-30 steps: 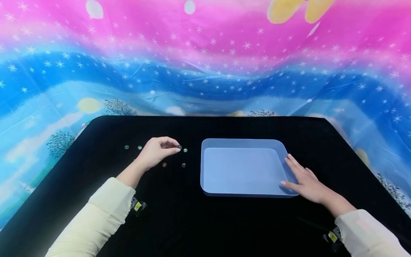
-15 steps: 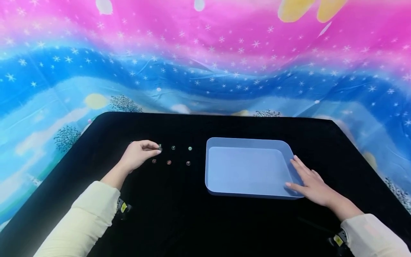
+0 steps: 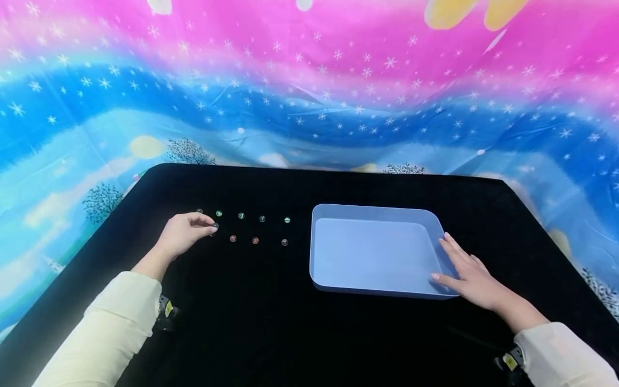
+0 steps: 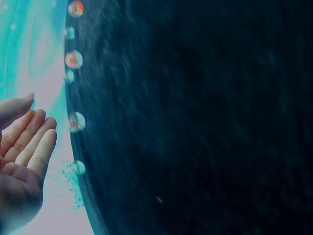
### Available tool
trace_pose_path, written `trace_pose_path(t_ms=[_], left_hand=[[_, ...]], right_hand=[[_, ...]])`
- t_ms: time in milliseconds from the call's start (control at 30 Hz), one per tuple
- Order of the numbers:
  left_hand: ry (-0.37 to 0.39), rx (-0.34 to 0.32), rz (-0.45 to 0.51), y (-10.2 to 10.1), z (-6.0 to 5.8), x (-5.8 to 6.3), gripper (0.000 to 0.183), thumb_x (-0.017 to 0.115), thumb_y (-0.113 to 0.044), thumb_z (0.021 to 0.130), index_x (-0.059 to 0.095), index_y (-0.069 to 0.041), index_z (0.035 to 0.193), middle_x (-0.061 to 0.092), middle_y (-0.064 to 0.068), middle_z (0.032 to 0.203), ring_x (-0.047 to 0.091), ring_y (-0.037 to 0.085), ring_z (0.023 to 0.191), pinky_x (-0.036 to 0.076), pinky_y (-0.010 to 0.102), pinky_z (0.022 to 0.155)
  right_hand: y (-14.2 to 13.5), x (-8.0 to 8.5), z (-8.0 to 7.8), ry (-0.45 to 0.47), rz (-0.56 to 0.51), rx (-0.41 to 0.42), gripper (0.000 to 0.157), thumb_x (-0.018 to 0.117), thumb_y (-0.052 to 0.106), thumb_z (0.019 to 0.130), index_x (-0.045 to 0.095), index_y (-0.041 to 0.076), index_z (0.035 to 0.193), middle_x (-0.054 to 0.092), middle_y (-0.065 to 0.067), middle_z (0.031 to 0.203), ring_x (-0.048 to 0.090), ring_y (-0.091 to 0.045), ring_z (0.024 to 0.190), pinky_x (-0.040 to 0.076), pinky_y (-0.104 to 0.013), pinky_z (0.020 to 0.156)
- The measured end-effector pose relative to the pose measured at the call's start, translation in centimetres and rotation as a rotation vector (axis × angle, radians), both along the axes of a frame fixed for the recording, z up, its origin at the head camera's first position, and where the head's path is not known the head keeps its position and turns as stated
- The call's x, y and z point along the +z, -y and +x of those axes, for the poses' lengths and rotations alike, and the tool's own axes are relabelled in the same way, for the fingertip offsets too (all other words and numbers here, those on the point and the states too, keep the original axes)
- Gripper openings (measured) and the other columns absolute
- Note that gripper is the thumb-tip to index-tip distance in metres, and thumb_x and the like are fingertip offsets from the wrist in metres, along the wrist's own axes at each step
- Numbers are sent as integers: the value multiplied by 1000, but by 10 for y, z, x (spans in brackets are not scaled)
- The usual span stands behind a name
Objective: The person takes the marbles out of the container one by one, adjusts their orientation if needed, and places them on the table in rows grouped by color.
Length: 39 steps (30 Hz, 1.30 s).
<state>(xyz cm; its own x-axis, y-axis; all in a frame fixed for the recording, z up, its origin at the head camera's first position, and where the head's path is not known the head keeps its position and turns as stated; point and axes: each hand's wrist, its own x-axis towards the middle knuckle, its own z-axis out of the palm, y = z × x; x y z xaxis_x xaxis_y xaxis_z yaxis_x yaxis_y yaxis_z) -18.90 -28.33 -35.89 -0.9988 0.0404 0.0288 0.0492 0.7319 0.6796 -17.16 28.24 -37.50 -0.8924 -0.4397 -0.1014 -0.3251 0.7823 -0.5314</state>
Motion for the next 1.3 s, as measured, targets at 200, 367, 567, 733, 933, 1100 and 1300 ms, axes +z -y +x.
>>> trace_pose_path(t_ms=[200, 367, 567, 733, 933, 1100, 1300], left_hand=[[0, 35, -59, 13, 3, -1, 24, 59, -22, 83, 61, -2, 95, 63, 15, 91, 56, 31, 86, 43, 43, 72], [11, 54, -108, 23, 6, -3, 25, 59, -23, 83, 62, -1, 94, 62, 17, 92, 55, 32, 84, 43, 43, 68], [17, 62, -151, 32, 7, -8, 24, 58, -21, 83, 61, 0, 94, 63, 17, 91, 55, 33, 85, 42, 45, 70], [1, 65, -174, 36, 8, -8, 20, 58, -15, 82, 61, 2, 92, 63, 17, 88, 55, 33, 82, 41, 45, 69], [-17, 69, -199, 39, 7, -12, 15, 57, -9, 81, 61, 3, 89, 63, 17, 85, 56, 33, 79, 40, 46, 69], [-30, 74, -227, 39, 6, -15, 13, 58, -8, 80, 61, 3, 87, 63, 18, 85, 56, 34, 80, 39, 48, 71], [-56, 63, -282, 36, 4, -17, 12, 58, -6, 79, 61, 4, 86, 62, 20, 85, 56, 35, 79, 40, 48, 70]], right_hand=[[1, 0, 0, -17, 11, 3, 77, 49, 34, 87, 1, 3, 138, -11, -14, 142, -4, -36, 127, -2, -63, 90], [1, 1, 1, -17, 17, 1, 77, 49, 35, 87, 1, 2, 138, -11, -15, 142, -3, -36, 126, -2, -63, 90], [1, 1, 1, -12, 19, -3, 78, 50, 35, 87, 1, 2, 138, -11, -16, 141, -3, -40, 125, -2, -63, 90], [1, 1, 0, -15, 24, -5, 78, 50, 36, 87, 1, 2, 138, -11, -15, 141, -3, -39, 126, -1, -63, 90], [2, 1, 0, -13, 31, -9, 78, 49, 36, 87, 0, 3, 138, -11, -15, 142, -3, -38, 126, -1, -63, 90], [2, 1, 0, -9, 28, -11, 79, 49, 37, 87, 1, 2, 138, -11, -15, 142, -3, -39, 126, 0, -63, 90], [1, 1, 0, -11, 31, -12, 79, 49, 37, 87, 0, 3, 138, -12, -13, 142, -3, -38, 126, -1, -63, 90]])
